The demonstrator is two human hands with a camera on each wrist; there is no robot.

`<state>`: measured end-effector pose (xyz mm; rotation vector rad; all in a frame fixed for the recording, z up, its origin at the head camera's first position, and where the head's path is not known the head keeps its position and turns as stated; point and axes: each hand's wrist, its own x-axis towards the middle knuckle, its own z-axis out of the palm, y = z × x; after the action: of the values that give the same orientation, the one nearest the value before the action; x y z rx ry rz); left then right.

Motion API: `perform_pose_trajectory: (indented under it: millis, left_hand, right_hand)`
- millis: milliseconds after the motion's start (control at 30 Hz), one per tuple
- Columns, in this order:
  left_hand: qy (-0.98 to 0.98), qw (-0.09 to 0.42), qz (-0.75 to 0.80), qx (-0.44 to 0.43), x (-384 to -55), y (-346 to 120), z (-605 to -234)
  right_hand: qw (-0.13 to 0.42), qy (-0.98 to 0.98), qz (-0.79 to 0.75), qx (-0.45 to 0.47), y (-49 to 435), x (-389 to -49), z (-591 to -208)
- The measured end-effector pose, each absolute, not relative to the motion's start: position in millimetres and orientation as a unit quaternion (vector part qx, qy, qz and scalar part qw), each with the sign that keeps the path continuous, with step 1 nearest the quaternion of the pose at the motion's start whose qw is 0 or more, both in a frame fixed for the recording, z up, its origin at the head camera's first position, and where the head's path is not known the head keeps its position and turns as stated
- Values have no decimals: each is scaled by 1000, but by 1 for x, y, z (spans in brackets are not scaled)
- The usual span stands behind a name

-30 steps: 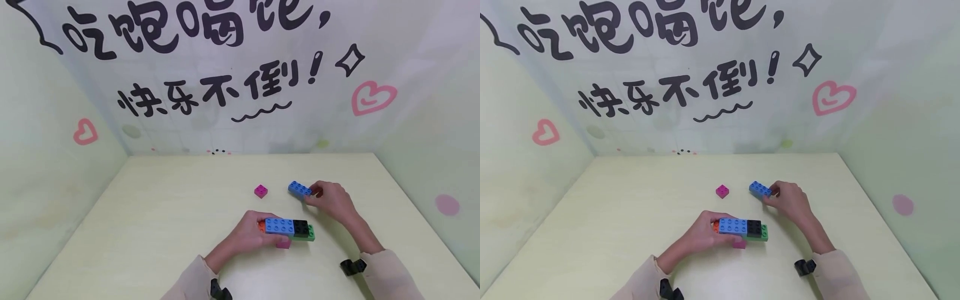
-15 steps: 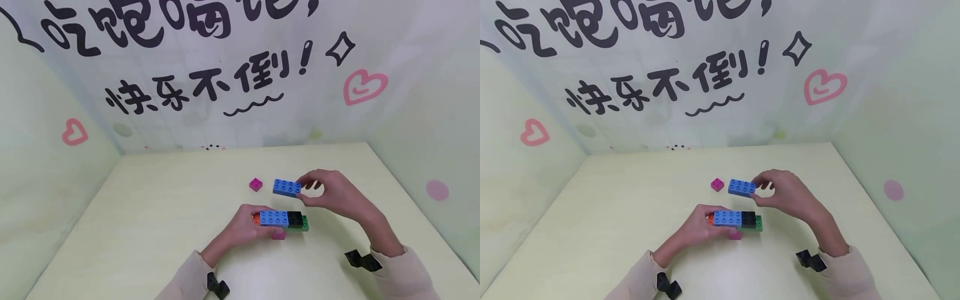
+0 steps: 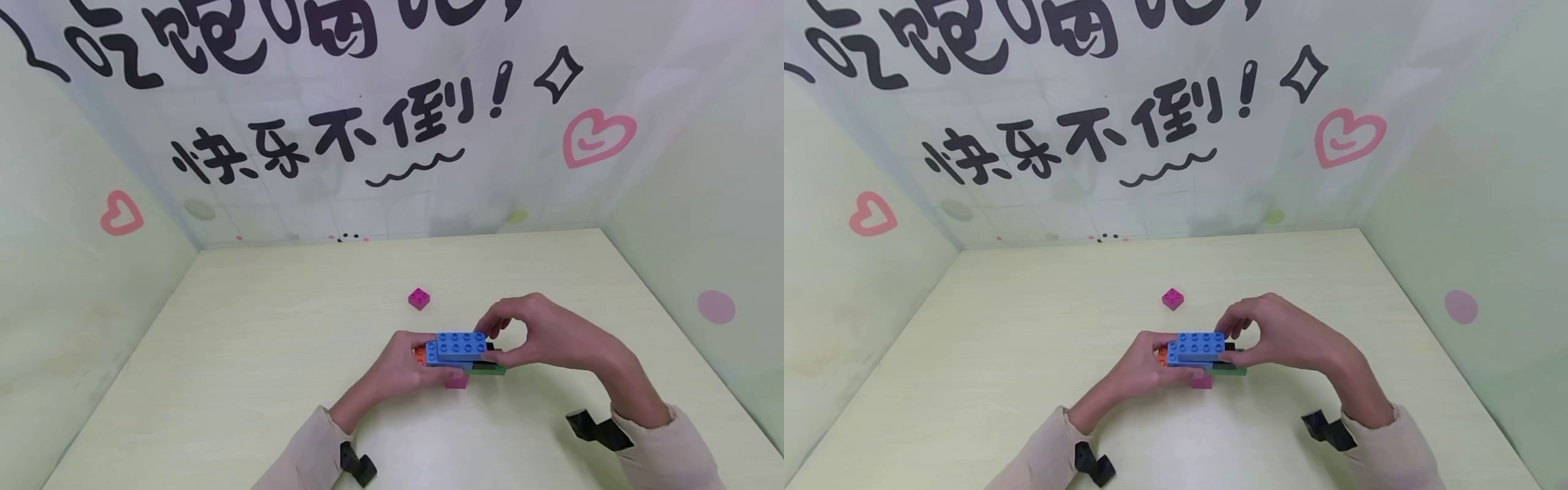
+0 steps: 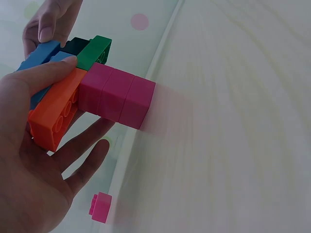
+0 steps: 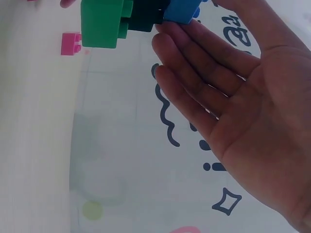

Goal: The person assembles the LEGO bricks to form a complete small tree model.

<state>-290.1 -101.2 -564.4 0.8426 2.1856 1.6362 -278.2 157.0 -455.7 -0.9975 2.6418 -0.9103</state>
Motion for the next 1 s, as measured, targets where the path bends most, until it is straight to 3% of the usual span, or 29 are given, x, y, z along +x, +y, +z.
perform_pose_trajectory:
  millis: [333, 767, 1000]
  left_hand:
    - [757, 139, 566, 296, -291, -101, -565]
    - [762, 143, 562, 288, -292, -102, -565]
    - [765, 142, 560, 285, -292, -102, -565]
  right_hand:
    - [102, 888, -297, -335, 156, -278, -457]
    - [24, 906, -243, -347, 140, -273, -458]
    - [43, 880, -301, -366, 135, -275, -460]
